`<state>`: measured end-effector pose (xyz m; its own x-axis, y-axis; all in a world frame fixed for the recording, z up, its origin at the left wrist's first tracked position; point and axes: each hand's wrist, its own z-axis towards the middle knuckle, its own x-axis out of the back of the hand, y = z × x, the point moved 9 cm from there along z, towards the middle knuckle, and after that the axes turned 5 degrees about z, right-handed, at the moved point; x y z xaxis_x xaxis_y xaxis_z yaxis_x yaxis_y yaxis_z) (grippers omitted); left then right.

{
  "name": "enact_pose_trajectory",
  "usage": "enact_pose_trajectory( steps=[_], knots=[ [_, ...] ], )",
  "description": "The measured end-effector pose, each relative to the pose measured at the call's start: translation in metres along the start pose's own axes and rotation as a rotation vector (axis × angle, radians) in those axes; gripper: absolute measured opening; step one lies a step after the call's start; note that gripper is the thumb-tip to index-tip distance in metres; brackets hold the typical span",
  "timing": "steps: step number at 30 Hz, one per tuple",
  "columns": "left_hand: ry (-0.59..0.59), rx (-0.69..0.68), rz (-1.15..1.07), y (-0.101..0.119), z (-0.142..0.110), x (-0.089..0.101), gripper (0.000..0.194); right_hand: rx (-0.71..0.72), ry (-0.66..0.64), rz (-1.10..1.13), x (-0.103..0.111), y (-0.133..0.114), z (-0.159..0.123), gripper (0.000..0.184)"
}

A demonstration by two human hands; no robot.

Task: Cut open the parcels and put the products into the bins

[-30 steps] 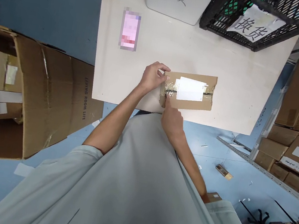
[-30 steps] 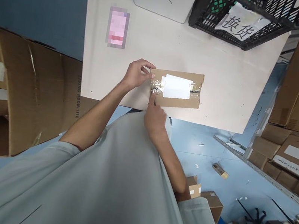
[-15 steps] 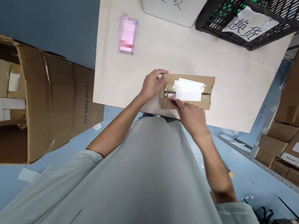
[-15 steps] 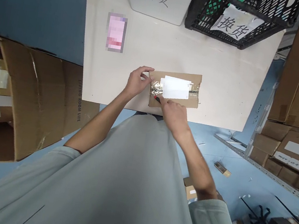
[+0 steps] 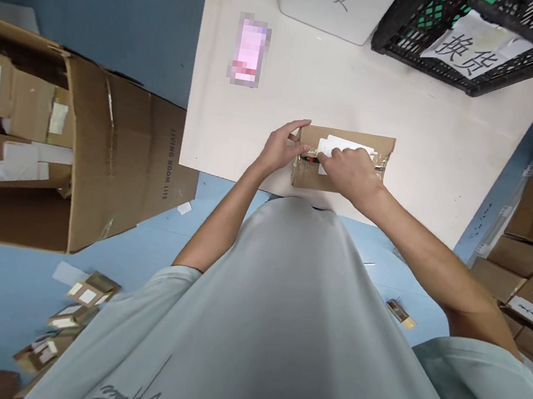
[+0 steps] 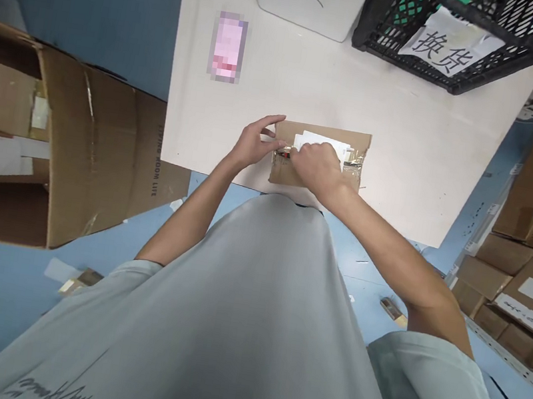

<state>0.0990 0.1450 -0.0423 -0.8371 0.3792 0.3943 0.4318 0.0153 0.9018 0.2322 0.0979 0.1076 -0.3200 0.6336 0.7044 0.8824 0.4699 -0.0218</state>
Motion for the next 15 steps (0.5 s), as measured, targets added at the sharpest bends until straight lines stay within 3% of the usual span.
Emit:
enact_pose_trajectory(
  steps=[4, 7, 9, 15],
  knots=[
    [0.019, 0.033, 0.045, 0.004, -0.002, 0.010, 0.060, 0.086, -0.039, -0.028, -0.005, -0.001, 0.013, 0.041],
    [0.023, 0.057, 0.063, 0.008, -0.004, 0.014, 0.058, 0.094, -0.028, -0.042, -0.012, 0.018, 0.005, 0.040],
    [0.027, 0.076, 0.080, 0.012, -0.006, 0.016, 0.058, 0.052, -0.029, -0.049, -0.022, 0.046, -0.005, 0.039],
    [0.073, 0.155, 0.140, 0.016, -0.009, 0.017, 0.057, -0.121, -0.093, 0.005, -0.064, 0.162, -0.050, 0.037]
  ],
)
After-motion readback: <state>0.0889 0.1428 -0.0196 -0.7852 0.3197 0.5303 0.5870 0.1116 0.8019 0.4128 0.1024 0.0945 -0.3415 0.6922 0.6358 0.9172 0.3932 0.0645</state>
